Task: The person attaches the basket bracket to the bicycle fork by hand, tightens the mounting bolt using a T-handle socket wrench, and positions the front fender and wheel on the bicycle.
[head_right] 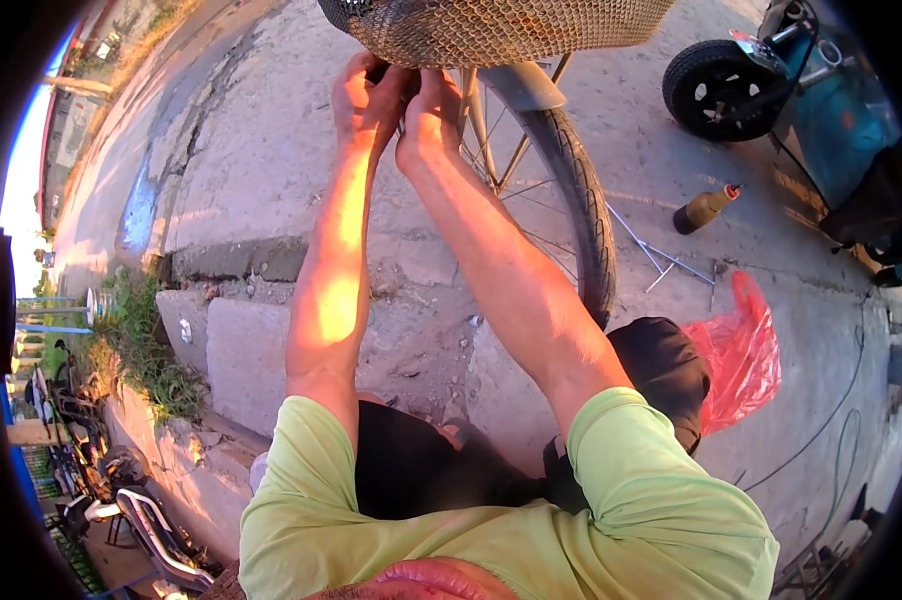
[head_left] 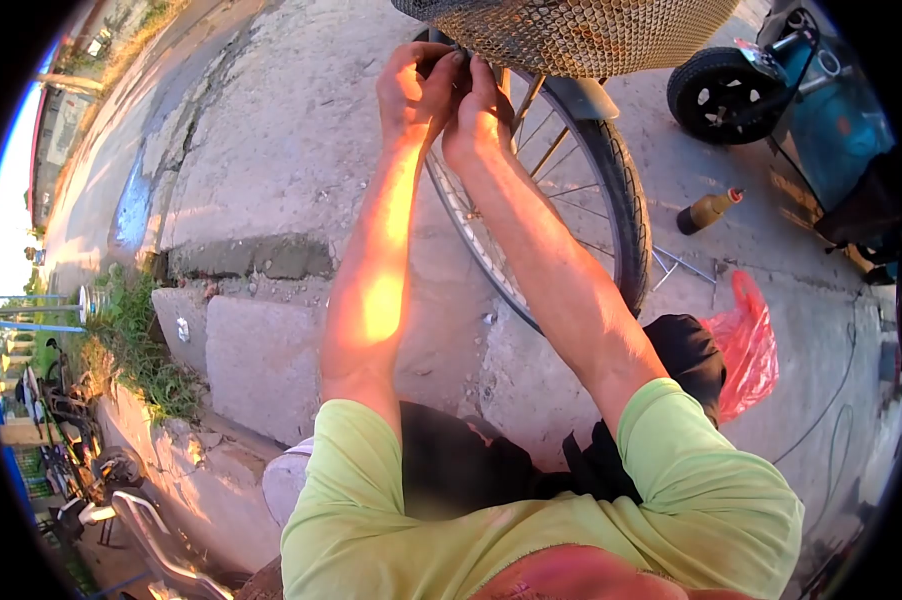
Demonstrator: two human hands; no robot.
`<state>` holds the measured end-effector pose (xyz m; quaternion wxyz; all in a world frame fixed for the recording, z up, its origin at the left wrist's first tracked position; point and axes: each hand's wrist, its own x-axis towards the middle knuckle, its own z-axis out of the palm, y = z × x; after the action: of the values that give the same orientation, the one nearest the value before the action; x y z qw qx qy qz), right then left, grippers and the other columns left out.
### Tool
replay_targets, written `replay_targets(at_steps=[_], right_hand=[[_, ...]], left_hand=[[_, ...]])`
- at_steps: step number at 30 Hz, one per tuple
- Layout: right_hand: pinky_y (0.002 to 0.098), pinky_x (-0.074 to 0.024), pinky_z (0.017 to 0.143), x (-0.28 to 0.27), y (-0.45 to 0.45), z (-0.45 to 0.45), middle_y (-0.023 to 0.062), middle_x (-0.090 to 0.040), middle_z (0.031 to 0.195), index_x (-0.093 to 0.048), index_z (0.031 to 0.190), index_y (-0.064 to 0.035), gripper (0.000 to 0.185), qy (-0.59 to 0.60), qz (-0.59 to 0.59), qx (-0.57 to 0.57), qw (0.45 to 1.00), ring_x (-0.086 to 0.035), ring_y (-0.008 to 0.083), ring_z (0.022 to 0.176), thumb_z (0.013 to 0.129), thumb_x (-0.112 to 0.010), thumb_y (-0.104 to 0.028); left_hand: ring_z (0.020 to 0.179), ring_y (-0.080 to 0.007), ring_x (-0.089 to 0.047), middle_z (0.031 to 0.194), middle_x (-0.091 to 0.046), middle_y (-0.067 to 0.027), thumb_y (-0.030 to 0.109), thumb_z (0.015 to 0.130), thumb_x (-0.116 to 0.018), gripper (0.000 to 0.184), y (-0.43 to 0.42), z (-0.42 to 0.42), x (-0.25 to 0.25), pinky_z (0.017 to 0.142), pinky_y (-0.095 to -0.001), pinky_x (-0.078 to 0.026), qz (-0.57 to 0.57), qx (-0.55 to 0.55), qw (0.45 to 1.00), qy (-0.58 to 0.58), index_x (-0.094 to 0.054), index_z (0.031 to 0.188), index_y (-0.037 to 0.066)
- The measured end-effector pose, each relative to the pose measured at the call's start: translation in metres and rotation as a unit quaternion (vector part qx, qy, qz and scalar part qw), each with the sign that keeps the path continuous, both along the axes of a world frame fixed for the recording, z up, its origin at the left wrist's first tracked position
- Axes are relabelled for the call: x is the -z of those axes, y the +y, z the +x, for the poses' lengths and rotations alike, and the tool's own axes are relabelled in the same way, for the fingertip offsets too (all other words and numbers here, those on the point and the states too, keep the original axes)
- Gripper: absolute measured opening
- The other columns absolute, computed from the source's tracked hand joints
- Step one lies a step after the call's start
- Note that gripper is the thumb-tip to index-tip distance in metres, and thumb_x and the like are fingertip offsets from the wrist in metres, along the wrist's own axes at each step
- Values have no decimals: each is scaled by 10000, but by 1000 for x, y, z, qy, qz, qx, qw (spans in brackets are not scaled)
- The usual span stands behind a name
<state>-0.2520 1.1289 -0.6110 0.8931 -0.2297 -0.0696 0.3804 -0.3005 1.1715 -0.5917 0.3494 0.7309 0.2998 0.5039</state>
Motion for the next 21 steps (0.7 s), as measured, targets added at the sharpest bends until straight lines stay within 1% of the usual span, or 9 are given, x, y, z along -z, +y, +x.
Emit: replay_targets(at_steps=[1, 4, 7, 10, 14, 19, 21], right_hand=[[274, -481, 776, 0, -2, 0, 47, -633, 1026, -612, 1053, -29, 335, -5, -13, -8, 1000, -600, 145, 938, 995, -532, -349], [278, -475, 768, -5, -9, -1, 52, -639, 1022, -613, 1043, -25, 366, -7, -40, -28, 999, -601, 146, 929, 997, -518, -376], [280, -471, 758, -6, -10, -2, 53, -642, 1025, -614, 1035, -27, 372, -10, -42, -34, 998, -601, 147, 919, 996, -513, -384], [281, -470, 756, -1, -7, -1, 52, -643, 1027, -615, 1036, -30, 368, -24, -23, -30, 999, -601, 148, 922, 993, -514, -381], [282, -469, 762, -1, -7, 0, 46, -640, 1019, -614, 1033, -38, 353, -19, -22, -24, 999, -590, 145, 941, 990, -516, -374], [265, -422, 688, 1, -1, 1, 5, -609, 955, -609, 1001, -65, 322, -17, -22, -19, 999, -537, 105, 870, 986, -520, -374], [258, -402, 661, 1, -1, 1, -9, -595, 935, -606, 991, -74, 317, -17, -20, -16, 1000, -519, 93, 845, 985, -519, -379]], left_hand=[[780, -185, -686, 917, -718, -127, 150, 850, -717, 201, 1, 0, 0, 711, -299, -551, -7, -3, 1000, 1, -702, 980, -2], [742, -170, -680, 895, -721, -124, 172, 859, -717, 221, 1, -1, -3, 664, -291, -550, -90, 27, 996, -12, -703, 987, -7], [716, -154, -672, 868, -722, -118, 170, 867, -714, 221, -5, -2, -11, 630, -283, -545, -124, 29, 992, -1, -703, 988, -14], [715, -144, -667, 852, -719, -114, 151, 873, -703, 198, -1, 0, -6, 636, -283, -543, -116, 38, 992, -28, -701, 974, -18], [731, -161, -679, 859, -721, -120, 114, 868, -690, 163, 3, 2, 2, 669, -287, -547, -60, 37, 997, -35, -700, 963, -18], [755, -182, -693, 868, -723, -125, 83, 858, -683, 148, 3, 2, 5, 705, -298, -553, 39, 11, 999, -20, -697, 964, -19], [754, -176, -692, 871, -724, -120, 94, 859, -690, 152, 0, 2, 4, 702, -295, -553, 40, 9, 999, -17, -699, 965, -15]])
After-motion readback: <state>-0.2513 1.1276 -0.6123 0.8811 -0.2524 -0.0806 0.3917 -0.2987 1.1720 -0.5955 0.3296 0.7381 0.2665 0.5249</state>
